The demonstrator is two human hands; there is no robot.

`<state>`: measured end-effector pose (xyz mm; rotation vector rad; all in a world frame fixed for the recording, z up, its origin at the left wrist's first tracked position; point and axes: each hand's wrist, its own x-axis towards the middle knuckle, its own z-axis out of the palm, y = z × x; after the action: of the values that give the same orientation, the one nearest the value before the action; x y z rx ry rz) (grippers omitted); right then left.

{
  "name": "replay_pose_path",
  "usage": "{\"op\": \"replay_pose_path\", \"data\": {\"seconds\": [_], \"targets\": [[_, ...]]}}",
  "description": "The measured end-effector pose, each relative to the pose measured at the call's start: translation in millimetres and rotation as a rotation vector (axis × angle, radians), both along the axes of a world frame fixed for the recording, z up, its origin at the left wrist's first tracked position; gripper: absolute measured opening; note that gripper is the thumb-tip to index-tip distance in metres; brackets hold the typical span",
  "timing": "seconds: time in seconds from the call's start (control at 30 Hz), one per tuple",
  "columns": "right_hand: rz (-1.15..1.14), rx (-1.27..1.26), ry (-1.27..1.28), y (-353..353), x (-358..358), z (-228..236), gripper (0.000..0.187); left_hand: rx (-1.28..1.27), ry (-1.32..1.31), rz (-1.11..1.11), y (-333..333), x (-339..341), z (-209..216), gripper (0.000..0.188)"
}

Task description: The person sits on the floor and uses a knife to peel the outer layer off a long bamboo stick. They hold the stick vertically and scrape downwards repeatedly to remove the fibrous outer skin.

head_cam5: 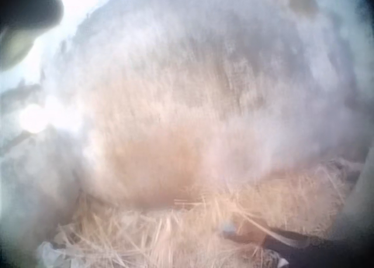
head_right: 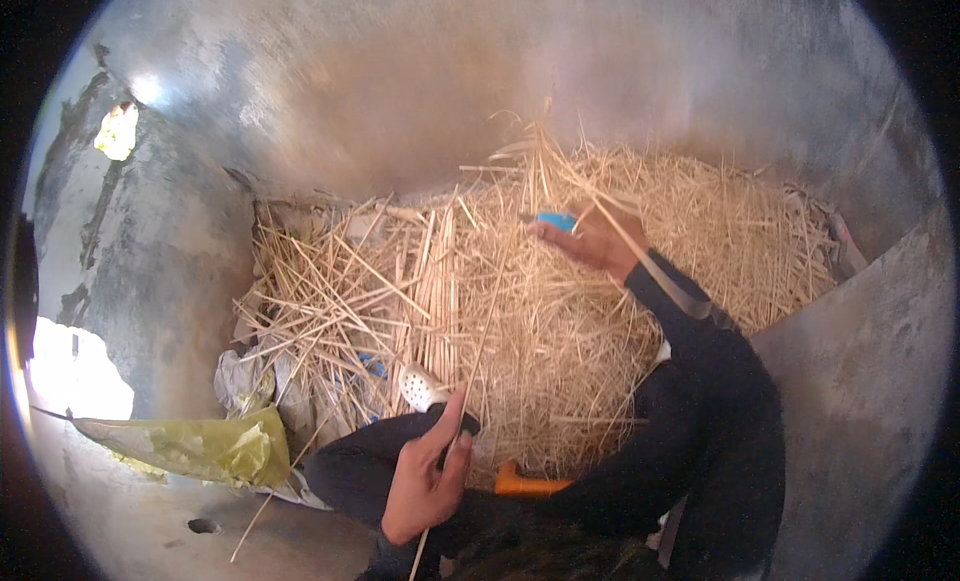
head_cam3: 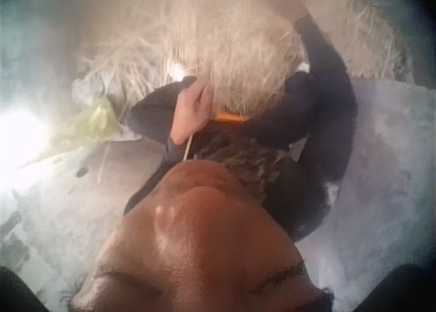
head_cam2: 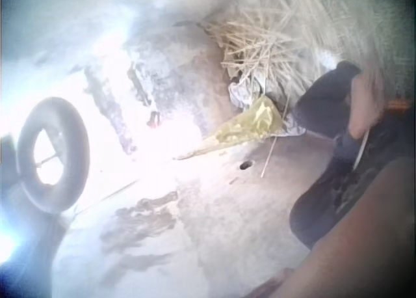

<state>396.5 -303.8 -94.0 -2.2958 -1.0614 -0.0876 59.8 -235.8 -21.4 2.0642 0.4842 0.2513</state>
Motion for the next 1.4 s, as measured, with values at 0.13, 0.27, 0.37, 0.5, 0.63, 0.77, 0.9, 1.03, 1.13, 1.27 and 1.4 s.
{"op": "replay_pose_path", "data": {"seconds": [0.13, 0.27, 0.37, 0.5, 0.63, 0.77, 0.9, 1.03, 1.13, 1.27, 1.4], "targets": [[0.027, -0.228, 0.066, 5, -4, 25, 0.079, 0.018, 0.026, -0.003, 1, -3, -5, 0.056], [-0.097, -0.254, -0.155, 14, 9, 24, 0.065, 0.005, 0.071, -0.016, -7, -6, 1, 0.053], [-0.18, -0.113, -0.145, -1, 62, 8, 0.07, -0.043, 0.123, -0.063, -15, -13, 3, 0.046], [-0.228, -0.119, -0.09, -3, 95, -31, 0.069, -0.15, 0.138, -0.014, -14, -4, -5, 0.046], [0.095, 0.138, 1.231, 24, 34, 14, 0.068, -0.492, 0.083, 0.159, 7, -12, -16, 0.049], [0.027, 0.622, 0.384, 11, 53, -58, 0.074, -0.881, 0.048, 0.159, 4, 5, -26, 0.052], [0.109, -0.134, 0.138, 0, -37, 35, 0.078, -1.003, -0.052, 0.25, 18, -3, -29, 0.055], [0.368, -0.108, -0.115, -1, -86, 34, 0.082, -1.017, -0.046, 0.236, 20, 0, -25, 0.054], [0.339, -0.152, -0.028, 4, -89, 29, 0.084, -0.952, -0.024, 0.221, 17, 0, -25, 0.054], [0.23, -0.163, -0.021, 12, -50, 21, 0.087, -0.736, 0.028, 0.198, 12, -1, -22, 0.052], [0.394, -0.175, -0.013, 18, -89, 24, 0.085, -0.566, 0.048, 0.222, 10, 0, -14, 0.051]]}}
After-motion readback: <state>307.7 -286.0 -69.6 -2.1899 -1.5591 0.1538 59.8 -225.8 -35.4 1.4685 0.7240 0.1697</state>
